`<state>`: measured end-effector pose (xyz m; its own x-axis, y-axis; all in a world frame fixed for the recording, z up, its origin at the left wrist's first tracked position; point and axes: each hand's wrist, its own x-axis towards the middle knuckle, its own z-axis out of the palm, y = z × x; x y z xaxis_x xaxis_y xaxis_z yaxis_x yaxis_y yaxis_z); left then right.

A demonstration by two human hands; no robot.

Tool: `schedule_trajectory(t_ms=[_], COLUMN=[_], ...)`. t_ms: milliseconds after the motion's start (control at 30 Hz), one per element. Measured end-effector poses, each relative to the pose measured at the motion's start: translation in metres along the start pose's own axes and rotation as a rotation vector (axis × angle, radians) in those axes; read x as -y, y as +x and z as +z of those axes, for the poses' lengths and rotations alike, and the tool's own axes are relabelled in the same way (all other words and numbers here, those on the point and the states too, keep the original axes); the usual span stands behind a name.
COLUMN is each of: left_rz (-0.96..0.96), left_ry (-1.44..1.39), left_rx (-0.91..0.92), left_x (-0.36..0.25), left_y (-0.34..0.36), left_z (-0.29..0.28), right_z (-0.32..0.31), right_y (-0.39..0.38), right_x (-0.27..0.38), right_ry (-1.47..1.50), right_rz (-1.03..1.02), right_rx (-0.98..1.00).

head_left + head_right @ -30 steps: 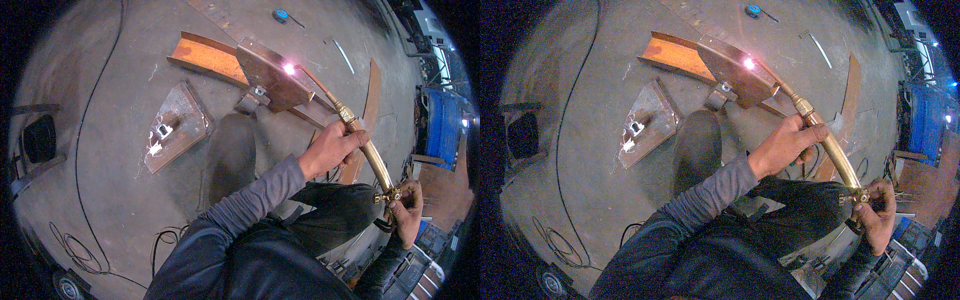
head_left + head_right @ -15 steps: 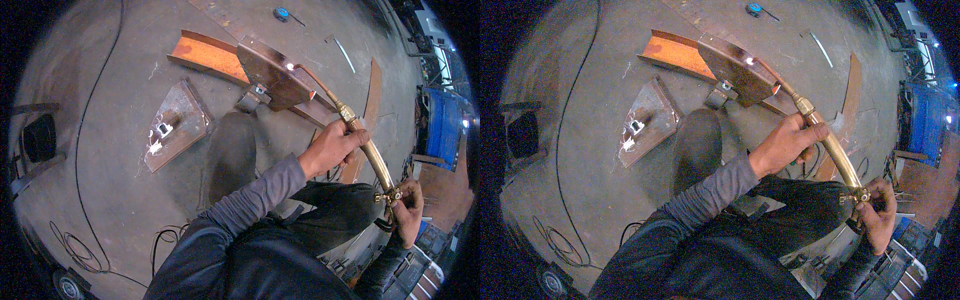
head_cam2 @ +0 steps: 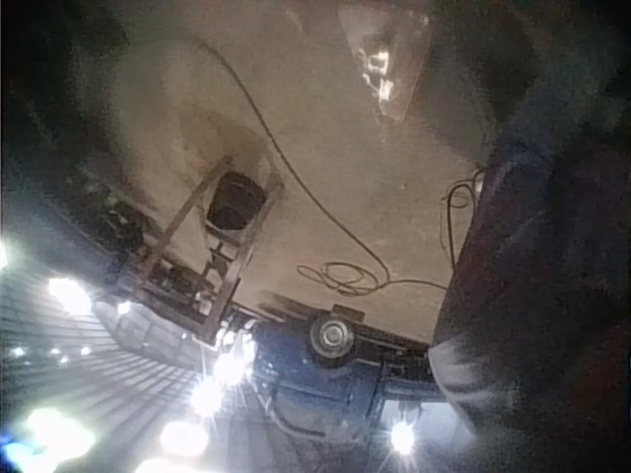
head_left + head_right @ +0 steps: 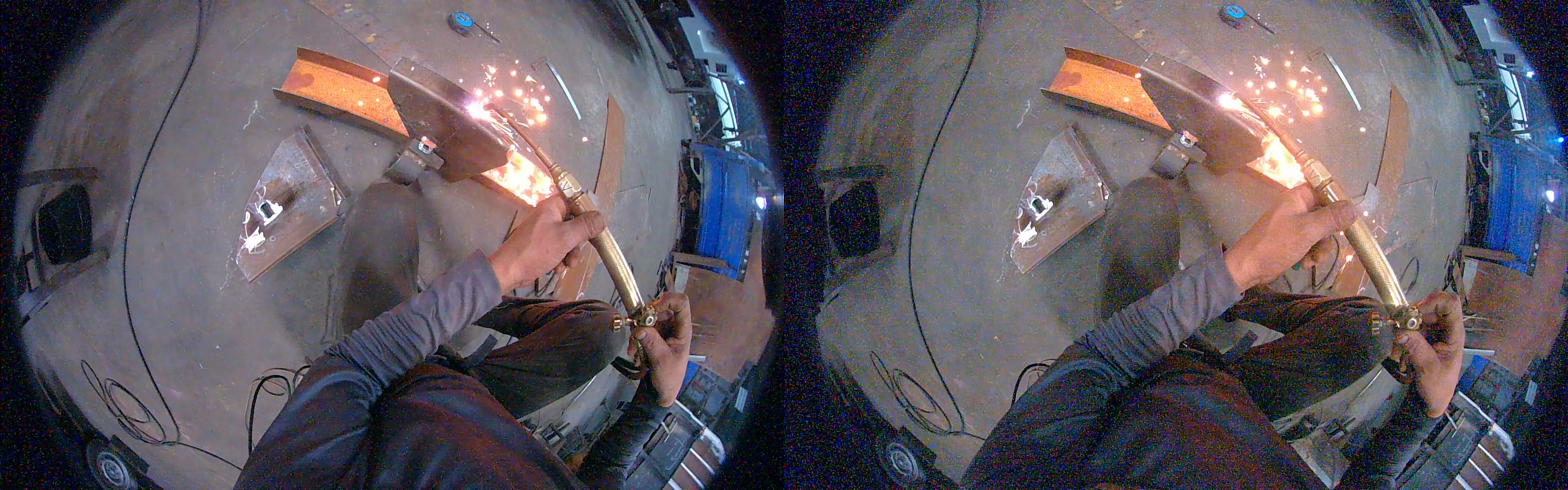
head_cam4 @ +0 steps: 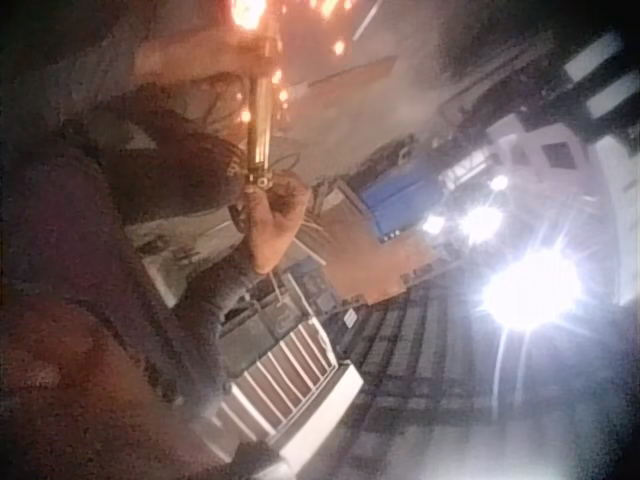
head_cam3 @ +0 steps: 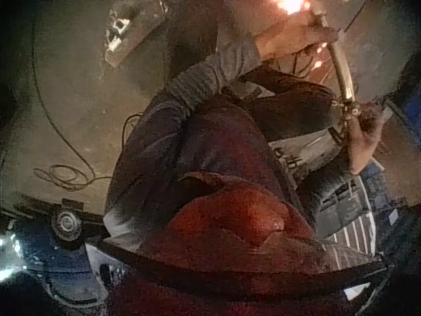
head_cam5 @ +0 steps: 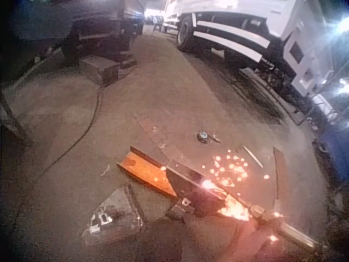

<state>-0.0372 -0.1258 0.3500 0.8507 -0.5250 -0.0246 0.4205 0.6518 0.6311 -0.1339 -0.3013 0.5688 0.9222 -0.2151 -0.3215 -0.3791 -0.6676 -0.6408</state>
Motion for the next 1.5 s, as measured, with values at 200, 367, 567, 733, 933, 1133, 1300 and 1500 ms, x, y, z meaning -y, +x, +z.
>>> schedule_trajectory(t_ms=[200, 367, 567, 733, 933, 1133, 1300, 1500], left_rz=[-0.005, -0.023, -0.029, -0.025, -0.015, 0.007, 0.020, 0.013], left_ry=[-0.028, -0.034, -0.029, -0.024, -0.046, -0.050, 0.006, 0.019], left_rx=[-0.010, -0.016, -0.028, -0.017, -0.023, -0.026, 0.003, 0.020], left_x=[-0.002, -0.003, -0.003, -0.004, 0.002, 0.000, 0.002, -0.006], left_y=[-0.001, -0.001, -0.001, -0.002, -0.001, 0.000, 0.002, -0.001], left_z=[0.002, 0.002, 0.003, 0.001, 0.001, 0.003, 0.000, 0.001], right_z=[-0.004, -0.008, -0.010, -0.008, -0.006, -0.002, 0.000, -0.007], right_y=[-0.001, -0.001, -0.001, -0.004, -0.001, -0.001, -0.001, 0.001], right_x=[-0.008, -0.014, -0.015, 0.000, -0.008, -0.007, -0.001, -0.010], right_ry=[-0.013, -0.011, -0.045, 0.026, 0.001, 0.029, -0.035, -0.086], right_rz=[-0.028, -0.040, -0.045, 0.115, 0.021, -0.007, 0.015, -0.061], right_rx=[-0.025, -0.023, -0.041, 0.010, -0.012, -0.040, -0.038, -0.035])
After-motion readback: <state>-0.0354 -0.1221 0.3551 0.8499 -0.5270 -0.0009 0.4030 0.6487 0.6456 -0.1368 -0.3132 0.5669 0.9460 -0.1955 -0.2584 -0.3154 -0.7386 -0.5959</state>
